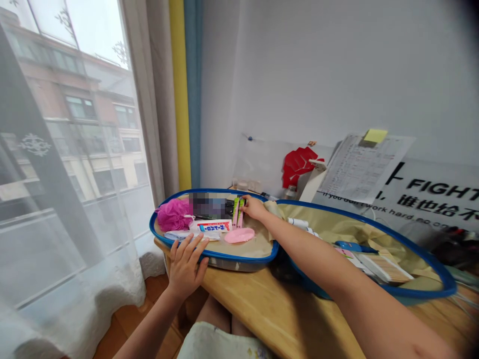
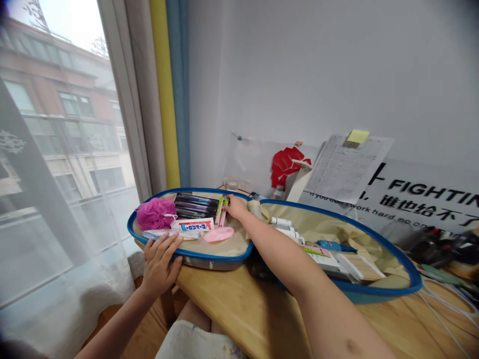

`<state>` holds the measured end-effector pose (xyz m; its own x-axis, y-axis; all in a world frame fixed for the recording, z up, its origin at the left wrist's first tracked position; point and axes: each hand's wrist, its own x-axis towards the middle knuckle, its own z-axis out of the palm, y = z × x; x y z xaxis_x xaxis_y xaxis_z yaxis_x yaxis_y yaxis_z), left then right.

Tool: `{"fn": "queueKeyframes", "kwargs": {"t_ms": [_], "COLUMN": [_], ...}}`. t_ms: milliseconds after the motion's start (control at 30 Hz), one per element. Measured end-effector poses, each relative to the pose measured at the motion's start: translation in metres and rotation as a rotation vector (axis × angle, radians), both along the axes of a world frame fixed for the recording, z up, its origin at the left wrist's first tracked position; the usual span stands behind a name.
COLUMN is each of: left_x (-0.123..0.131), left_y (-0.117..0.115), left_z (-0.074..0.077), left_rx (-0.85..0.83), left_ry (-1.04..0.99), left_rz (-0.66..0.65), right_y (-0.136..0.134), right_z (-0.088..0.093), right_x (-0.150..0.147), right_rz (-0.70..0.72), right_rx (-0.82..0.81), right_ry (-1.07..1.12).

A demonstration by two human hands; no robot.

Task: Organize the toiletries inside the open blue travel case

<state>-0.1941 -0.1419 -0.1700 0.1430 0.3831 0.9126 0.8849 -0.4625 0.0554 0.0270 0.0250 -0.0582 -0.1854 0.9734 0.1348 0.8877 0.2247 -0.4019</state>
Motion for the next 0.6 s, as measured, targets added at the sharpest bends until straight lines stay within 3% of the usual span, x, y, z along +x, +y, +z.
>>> {"fn": "queueKeyframes", "kwargs": {"t_ms": [267, 433, 600], "left_x": [-0.002, -0.001, -0.001], "left_y": [0.001, -0.001, -0.001], "left_z": [-0.001, 0.001, 0.002], "left_rx": [-0.001, -0.003, 0.003], "left_ry": [0.038, 0.03, 0.045], "left_rz": [0.015, 0.019, 0.015], "right_y": [0.004, 0.001, -0.035], "right_z": [0.009, 0.045, 0.078], "right_x": [0.008, 0.039, 0.104], "right_rz": [-0.065, -0.116, -0.04], "right_rx": [0.075, 0.144, 0.056], "right_ry": [0.175, 0.296, 0.224]}}
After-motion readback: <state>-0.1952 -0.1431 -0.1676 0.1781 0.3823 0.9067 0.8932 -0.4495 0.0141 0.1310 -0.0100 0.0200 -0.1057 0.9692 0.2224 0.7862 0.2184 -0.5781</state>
